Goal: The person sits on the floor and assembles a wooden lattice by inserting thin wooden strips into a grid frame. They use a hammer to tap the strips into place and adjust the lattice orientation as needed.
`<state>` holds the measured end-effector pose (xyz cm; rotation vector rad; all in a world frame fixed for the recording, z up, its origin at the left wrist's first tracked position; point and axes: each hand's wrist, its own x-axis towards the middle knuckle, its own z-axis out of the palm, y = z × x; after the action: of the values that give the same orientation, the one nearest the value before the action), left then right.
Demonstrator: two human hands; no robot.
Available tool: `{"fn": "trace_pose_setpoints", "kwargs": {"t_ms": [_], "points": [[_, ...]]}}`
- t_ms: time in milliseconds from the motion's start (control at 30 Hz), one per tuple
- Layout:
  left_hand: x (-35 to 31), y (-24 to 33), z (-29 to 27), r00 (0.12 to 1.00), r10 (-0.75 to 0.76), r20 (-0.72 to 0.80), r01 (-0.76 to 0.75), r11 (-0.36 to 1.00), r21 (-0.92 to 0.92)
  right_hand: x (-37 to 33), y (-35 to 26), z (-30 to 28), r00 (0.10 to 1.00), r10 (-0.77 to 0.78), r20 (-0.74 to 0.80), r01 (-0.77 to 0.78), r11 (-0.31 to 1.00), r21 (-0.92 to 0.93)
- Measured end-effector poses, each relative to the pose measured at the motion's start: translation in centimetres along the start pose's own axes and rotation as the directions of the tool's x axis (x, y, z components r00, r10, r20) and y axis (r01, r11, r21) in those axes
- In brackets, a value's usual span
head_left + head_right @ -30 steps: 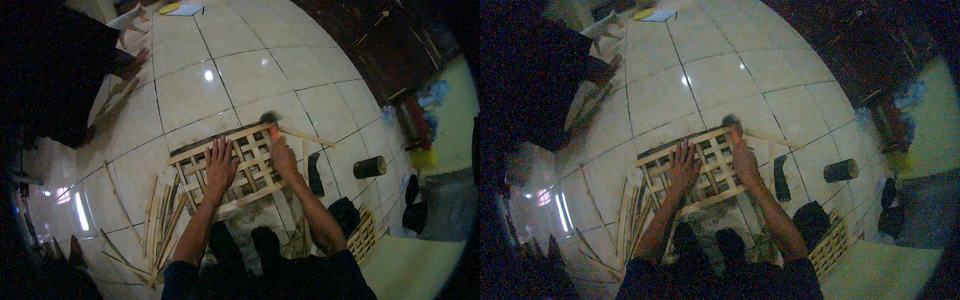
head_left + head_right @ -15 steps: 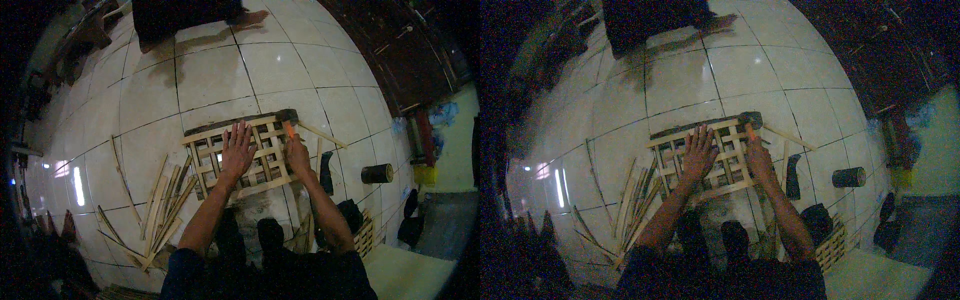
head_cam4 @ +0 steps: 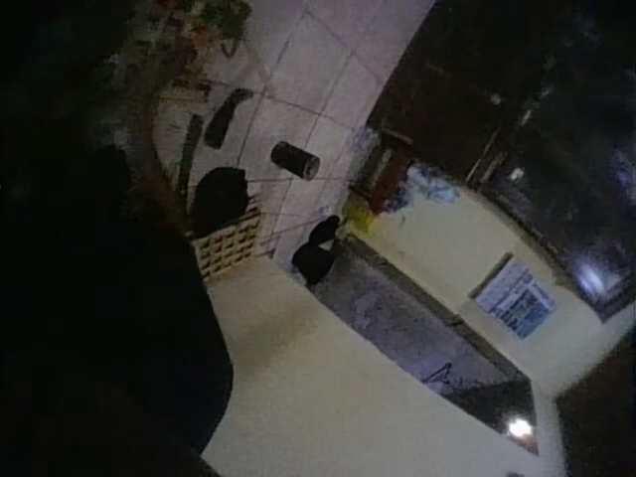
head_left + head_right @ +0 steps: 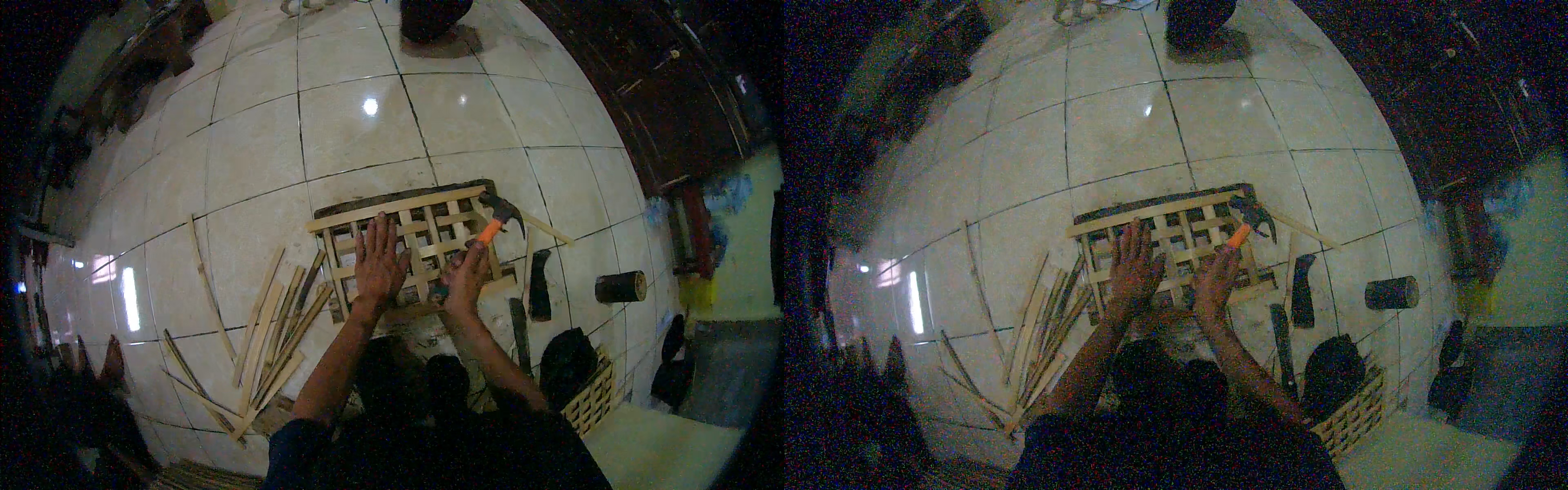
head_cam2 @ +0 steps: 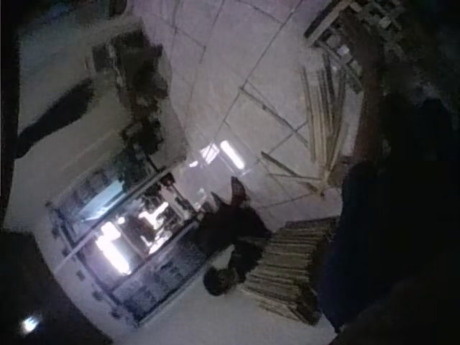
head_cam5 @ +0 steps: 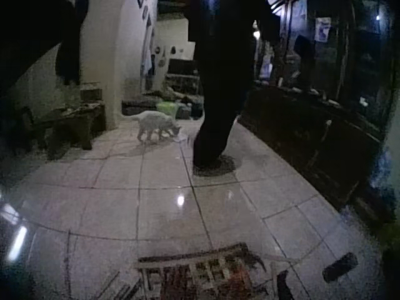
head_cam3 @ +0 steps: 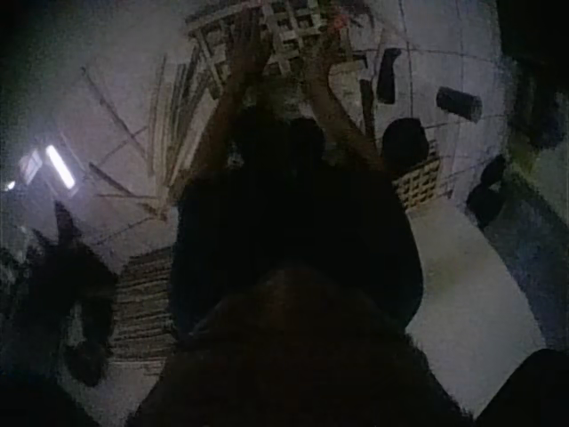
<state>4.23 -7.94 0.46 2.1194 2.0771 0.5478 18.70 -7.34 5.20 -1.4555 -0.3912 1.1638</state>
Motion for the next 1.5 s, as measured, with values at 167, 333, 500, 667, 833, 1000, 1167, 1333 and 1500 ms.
{"fn": "trace_pose_setpoints", "kwargs": {"t_ms": [167,333,500,667,833,1000,1167,1333,1500], "points": [[0.4,-0.1,0.6,0.998,0.017,-0.057,-0.015,0.999,0.034,4.4,8.0,-2.2,0.887,-0.158,0.434,0.352,0.839,-0.415],[-0.3,-0.5,0.2,0.999,-0.027,-0.035,0.027,1.0,-0.002,0.6,0.6,0.5,0.935,-0.123,0.332,0.217,0.94,-0.263],[0.1,-0.5,0.6,0.999,-0.045,-0.018,0.046,0.997,0.054,1.6,2.9,2.7,0.932,0.11,0.346,0.171,0.707,-0.686],[0.1,-0.5,0.3,0.999,-0.018,-0.034,0.018,0.999,0.029,0.7,0.0,3.4,0.914,-0.062,0.4,0.295,0.778,-0.555],[0.3,0.0,0.5,0.998,0.0,-0.058,0.002,1.0,0.024,-1.2,2.4,2.2,0.952,-0.195,0.237,0.295,0.794,-0.532],[0.3,-0.5,0.5,0.996,-0.002,-0.085,0.003,1.0,0.016,4.0,3.4,3.7,0.887,-0.207,0.412,0.402,0.787,-0.469],[0.2,-0.1,0.1,0.994,0.014,-0.107,-0.008,0.999,0.053,-1.4,-2.9,3.6,0.985,-0.094,0.142,0.09,0.995,0.035],[0.2,0.2,0.2,0.998,0.011,-0.067,-0.009,1.0,0.025,3.5,3.8,1.2,0.979,0.089,0.182,-0.049,0.975,-0.215],[0.0,-0.4,-0.1,0.998,-0.019,-0.065,0.021,1.0,0.022,1.5,0.9,2.9,0.947,0.06,0.317,0.064,0.928,-0.366]]}}
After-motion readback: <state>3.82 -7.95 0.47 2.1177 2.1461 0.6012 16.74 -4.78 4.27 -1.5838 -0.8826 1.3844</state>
